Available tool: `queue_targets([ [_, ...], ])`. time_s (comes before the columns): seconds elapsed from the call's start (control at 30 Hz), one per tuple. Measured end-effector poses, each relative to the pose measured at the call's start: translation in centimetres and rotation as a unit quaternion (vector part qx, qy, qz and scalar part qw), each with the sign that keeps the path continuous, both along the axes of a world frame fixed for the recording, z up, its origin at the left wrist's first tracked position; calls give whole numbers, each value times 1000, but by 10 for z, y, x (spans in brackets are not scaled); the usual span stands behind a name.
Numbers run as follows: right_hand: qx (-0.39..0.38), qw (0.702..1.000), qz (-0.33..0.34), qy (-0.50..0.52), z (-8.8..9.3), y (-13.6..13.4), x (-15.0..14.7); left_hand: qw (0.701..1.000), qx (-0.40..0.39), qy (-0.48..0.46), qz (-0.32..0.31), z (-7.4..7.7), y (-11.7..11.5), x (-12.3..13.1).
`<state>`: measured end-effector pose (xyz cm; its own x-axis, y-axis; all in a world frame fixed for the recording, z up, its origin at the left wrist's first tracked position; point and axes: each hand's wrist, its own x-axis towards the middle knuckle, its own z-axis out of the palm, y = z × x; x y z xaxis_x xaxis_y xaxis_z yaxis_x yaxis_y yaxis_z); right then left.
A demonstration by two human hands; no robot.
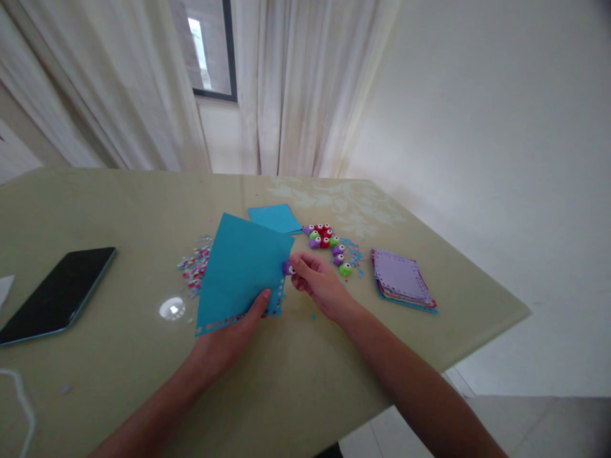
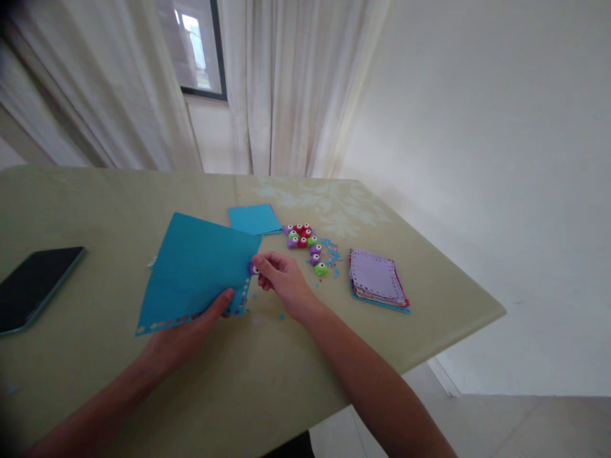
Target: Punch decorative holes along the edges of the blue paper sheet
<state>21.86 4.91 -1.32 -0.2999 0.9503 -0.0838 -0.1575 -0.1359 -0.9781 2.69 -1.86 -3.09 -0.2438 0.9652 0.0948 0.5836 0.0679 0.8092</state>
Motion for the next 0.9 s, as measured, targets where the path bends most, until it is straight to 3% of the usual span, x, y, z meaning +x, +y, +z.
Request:
queue_targets([
  [0.27,-42,998,13,49,7,-4,-2,1000,-9,-18,12,12,1,0],
  [0.9,-99,992,46,58,7,-9,-8,1000,-4,-9,0,5,3,1],
])
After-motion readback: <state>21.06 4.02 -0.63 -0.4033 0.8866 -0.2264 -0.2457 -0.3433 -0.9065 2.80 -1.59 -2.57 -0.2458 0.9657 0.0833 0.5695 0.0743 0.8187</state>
